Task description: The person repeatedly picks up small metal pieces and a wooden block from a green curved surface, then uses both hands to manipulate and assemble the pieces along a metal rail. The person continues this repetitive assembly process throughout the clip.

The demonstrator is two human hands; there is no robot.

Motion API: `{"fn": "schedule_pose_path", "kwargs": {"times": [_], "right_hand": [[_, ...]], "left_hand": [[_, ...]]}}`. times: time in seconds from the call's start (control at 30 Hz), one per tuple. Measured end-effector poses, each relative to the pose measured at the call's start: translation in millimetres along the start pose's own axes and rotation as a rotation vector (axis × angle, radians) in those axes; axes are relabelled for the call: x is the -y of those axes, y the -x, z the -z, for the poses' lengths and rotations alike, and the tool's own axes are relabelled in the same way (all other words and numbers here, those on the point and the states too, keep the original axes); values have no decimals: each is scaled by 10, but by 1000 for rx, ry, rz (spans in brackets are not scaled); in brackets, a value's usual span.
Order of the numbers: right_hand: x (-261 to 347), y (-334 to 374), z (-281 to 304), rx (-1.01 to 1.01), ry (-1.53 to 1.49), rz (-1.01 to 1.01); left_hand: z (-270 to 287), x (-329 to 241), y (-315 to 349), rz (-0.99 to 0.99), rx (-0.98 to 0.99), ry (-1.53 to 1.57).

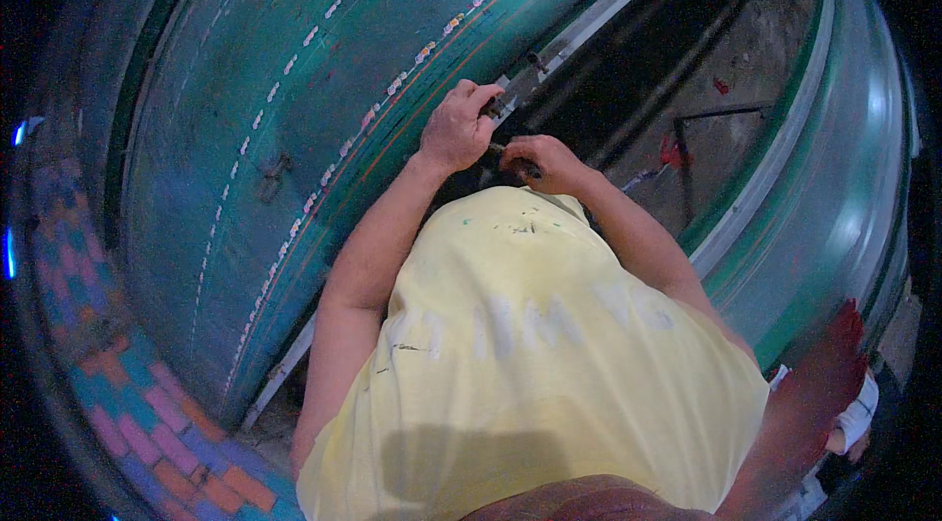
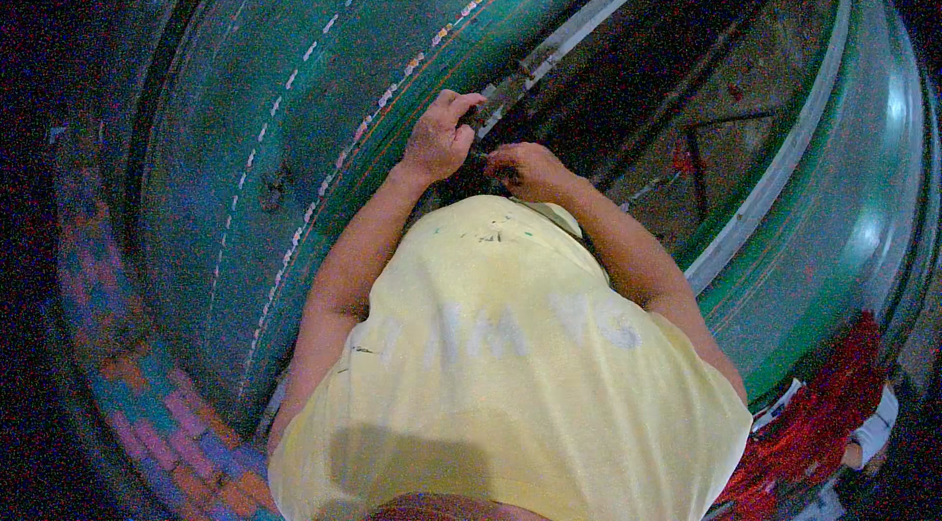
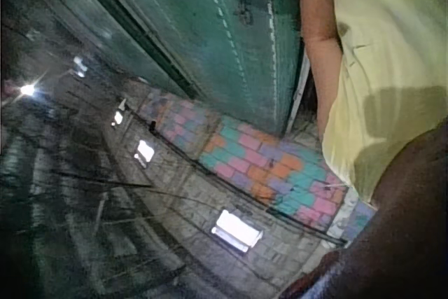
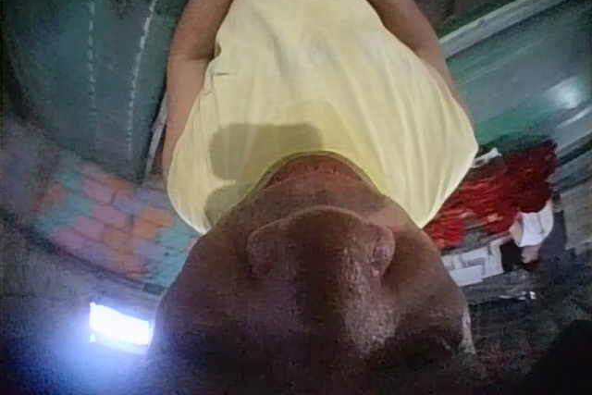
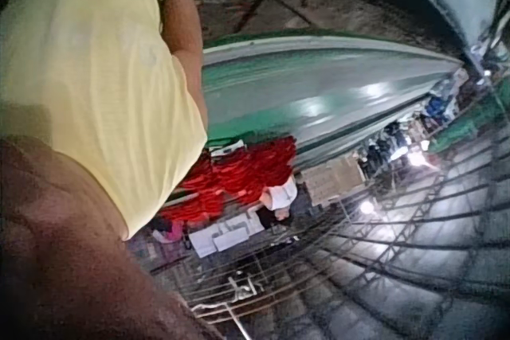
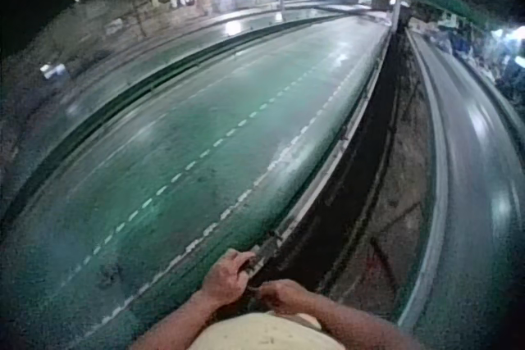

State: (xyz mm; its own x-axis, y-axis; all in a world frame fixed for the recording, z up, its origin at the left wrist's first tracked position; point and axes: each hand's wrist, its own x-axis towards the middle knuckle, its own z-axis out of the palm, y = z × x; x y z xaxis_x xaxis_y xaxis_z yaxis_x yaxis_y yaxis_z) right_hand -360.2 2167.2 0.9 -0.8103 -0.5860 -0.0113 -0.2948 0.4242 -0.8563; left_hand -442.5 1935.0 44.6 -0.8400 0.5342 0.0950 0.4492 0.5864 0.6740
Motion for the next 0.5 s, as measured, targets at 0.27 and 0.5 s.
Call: {"fn": "schedule_pose_path", "kwargs": {"times": [0.27, 0.5], "right_hand": [[-18, -72, -107, -149, 20, -103], [-55, 302, -62, -262, -95, -122]], "left_hand": [[-43, -59, 2, -80, -60, -97], [-32, -211, 24, 40, 91, -256]]}}
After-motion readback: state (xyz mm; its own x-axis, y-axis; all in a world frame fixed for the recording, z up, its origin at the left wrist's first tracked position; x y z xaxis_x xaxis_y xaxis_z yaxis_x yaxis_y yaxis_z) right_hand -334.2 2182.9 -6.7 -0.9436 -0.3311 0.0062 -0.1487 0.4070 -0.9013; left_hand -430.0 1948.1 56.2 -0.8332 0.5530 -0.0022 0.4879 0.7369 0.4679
